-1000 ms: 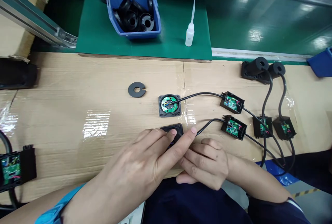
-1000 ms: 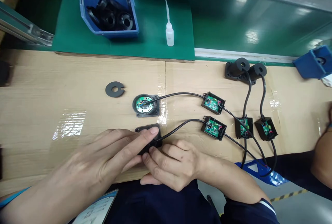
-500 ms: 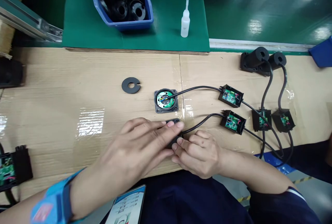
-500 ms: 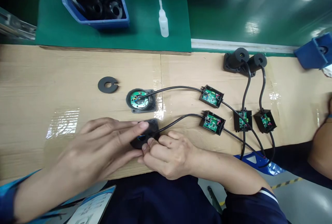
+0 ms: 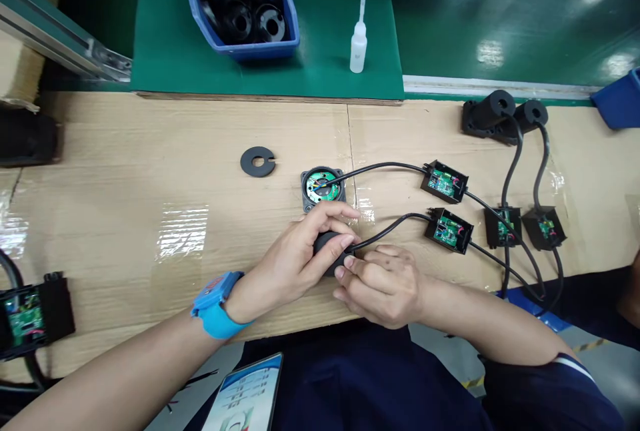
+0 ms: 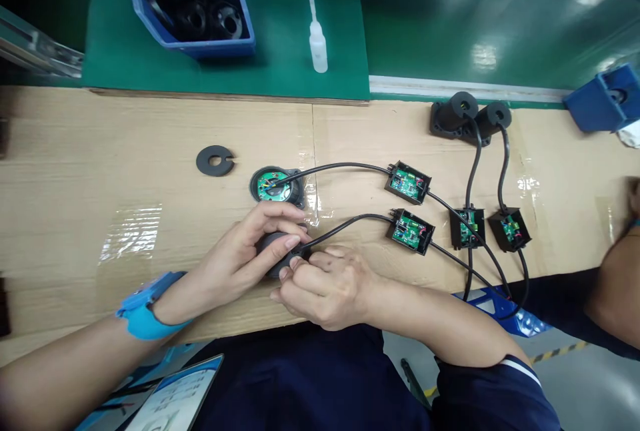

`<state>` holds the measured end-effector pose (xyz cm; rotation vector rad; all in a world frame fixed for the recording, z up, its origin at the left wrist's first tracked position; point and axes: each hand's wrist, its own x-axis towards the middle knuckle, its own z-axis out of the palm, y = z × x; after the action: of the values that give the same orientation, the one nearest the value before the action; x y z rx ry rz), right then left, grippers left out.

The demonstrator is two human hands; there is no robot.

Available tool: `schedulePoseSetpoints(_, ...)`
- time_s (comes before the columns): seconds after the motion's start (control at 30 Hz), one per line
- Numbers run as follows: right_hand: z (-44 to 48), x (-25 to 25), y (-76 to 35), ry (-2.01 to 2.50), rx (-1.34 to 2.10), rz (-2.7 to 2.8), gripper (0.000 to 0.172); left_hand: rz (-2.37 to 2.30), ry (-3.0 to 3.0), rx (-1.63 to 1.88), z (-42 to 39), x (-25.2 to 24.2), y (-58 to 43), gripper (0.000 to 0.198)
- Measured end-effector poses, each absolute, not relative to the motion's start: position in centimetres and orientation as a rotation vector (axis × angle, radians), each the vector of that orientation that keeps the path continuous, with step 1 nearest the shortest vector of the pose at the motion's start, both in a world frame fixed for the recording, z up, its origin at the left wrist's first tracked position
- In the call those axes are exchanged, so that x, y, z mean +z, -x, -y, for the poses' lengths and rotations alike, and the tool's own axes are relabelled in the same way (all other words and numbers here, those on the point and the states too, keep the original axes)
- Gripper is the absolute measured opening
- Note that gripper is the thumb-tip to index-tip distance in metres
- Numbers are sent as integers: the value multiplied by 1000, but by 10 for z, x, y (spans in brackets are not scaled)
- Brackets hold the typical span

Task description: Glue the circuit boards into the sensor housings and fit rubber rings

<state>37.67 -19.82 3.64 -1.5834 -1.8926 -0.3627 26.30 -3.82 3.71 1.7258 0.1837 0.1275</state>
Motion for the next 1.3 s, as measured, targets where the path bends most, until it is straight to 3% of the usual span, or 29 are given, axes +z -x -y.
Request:
schedulePoseSetpoints(0.13, 198, 35, -378, 1576, -356, 1890, 18, -185, -1650, 105, 34, 39, -264, 32)
schedulePoseSetpoints(0.4, 198, 34, -377, 1569, -340, 1859, 18, 94, -1593, -103, -2, 36, -254, 66)
schedulePoseSetpoints(0.53, 196, 34, -379, 1555, -318, 1871, 19, 76, -1676, -86, -3, 37, -250, 70)
schedulePoseSetpoints(0.77, 195, 30, -378, 1522, -275, 1817, 18, -24, -1721, 6, 7, 41, -248, 60)
schedulePoseSetpoints(1.0, 198, 32, -376, 1528, -259, 1818, 10, -273, -1467, 302, 0, 51, -241, 20)
schedulePoseSetpoints(1.3, 199, 36, -374, 1547, -264, 1811, 11, -237, -1220, 521, 3, 58, -234, 8)
